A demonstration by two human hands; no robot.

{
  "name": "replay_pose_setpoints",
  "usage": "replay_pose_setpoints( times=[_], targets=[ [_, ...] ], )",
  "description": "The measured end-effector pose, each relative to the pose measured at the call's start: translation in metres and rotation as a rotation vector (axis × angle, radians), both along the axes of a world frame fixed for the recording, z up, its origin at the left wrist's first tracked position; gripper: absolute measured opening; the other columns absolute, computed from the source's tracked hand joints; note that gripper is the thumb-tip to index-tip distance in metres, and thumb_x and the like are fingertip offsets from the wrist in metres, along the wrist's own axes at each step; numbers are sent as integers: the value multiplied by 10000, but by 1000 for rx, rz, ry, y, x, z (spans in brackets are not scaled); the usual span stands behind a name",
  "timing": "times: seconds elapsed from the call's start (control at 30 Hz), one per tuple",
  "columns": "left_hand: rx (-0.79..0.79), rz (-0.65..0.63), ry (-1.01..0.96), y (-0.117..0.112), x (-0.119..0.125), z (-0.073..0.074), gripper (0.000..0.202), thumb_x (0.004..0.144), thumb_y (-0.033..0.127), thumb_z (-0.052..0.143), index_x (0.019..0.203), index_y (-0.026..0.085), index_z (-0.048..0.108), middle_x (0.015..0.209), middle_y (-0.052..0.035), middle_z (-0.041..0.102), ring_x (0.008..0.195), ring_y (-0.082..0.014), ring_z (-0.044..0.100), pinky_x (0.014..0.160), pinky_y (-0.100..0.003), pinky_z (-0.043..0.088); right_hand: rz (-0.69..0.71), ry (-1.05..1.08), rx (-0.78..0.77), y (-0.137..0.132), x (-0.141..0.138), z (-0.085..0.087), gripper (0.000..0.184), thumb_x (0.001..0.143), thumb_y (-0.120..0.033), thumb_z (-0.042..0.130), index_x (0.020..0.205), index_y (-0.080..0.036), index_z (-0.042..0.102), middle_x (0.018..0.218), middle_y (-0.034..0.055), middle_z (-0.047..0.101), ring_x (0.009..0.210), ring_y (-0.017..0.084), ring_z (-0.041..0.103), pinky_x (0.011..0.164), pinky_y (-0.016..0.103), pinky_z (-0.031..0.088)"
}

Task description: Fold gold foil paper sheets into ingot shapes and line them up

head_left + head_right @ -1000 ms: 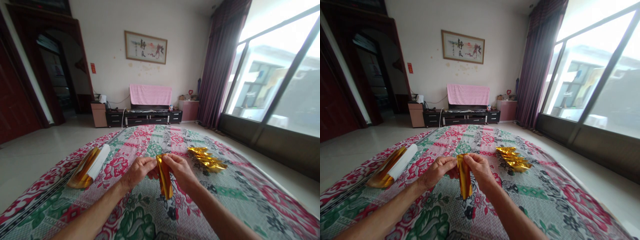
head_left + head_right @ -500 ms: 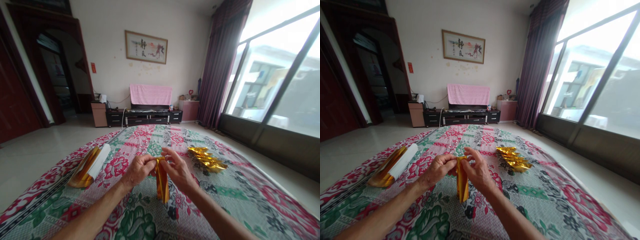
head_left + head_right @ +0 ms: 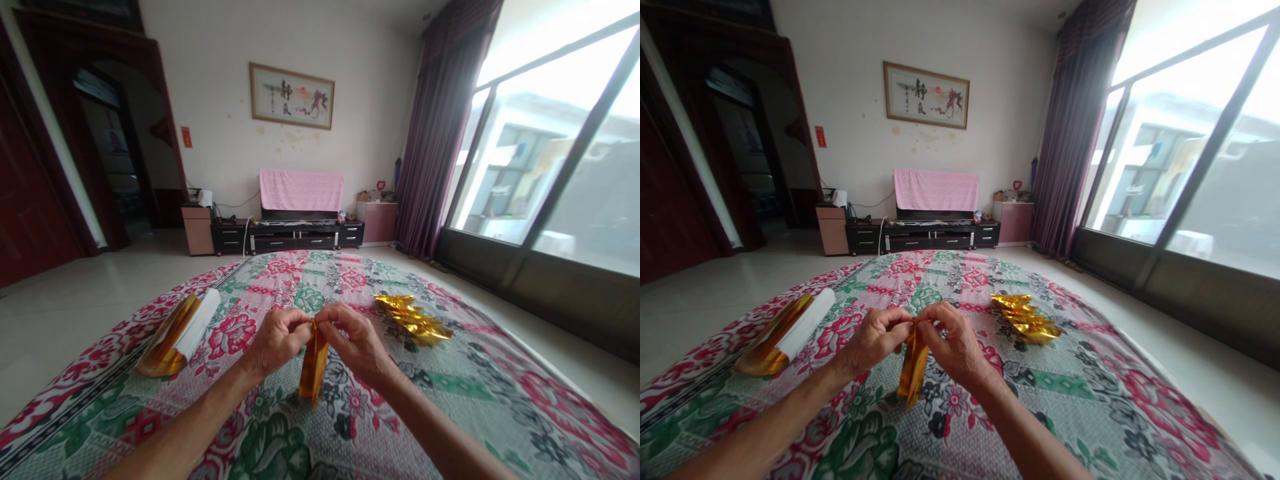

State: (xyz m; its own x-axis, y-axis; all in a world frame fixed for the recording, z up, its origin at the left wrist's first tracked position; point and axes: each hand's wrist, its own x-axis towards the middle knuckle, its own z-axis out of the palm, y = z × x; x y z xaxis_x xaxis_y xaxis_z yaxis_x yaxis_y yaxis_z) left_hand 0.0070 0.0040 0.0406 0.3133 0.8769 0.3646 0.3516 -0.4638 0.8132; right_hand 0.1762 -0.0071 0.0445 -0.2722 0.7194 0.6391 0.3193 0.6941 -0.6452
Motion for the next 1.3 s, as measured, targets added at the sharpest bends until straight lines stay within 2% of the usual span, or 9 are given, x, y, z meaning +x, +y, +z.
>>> replay_pose_setpoints(
  times=[0.2, 0.5, 0.93, 1.3],
  targets=[
    [50, -14, 39, -2, 0, 1, 194, 775, 236, 465, 697, 140, 615, 526, 43, 473, 484, -77, 458, 459, -178, 339, -28, 28, -51, 0, 0, 1, 131, 791, -170, 512, 778, -188, 641, 731, 1, 605, 691, 104, 553, 639, 239, 439],
    [30, -37, 48, -4, 0, 5, 218, 782, 264, 464, 656, 139, 591, 551, 25, 528, 496, -85, 474, 456, -181, 338, -4, 63, -73, 0, 0, 2, 151, 800, -194, 528, 788, -204, 678, 747, 9, 599, 709, 110, 562, 638, 245, 447],
    [42, -61, 101, -7, -2, 9, 223, 789, 239, 461, 638, 134, 587, 514, 34, 509, 490, -80, 446, 459, -185, 318, 29, 83, -94, 2, 2, -1, 140, 788, -232, 567, 825, -240, 702, 782, 12, 627, 740, 124, 584, 669, 268, 464],
    [207, -43, 209, -6, -2, 11, 217, 789, 197, 457, 629, 136, 589, 541, 33, 511, 520, -73, 443, 495, -186, 315, 6, 82, -94, 3, 0, -2, 128, 764, -214, 567, 798, -221, 690, 725, 0, 616, 690, 111, 566, 628, 249, 451]
  ],
)
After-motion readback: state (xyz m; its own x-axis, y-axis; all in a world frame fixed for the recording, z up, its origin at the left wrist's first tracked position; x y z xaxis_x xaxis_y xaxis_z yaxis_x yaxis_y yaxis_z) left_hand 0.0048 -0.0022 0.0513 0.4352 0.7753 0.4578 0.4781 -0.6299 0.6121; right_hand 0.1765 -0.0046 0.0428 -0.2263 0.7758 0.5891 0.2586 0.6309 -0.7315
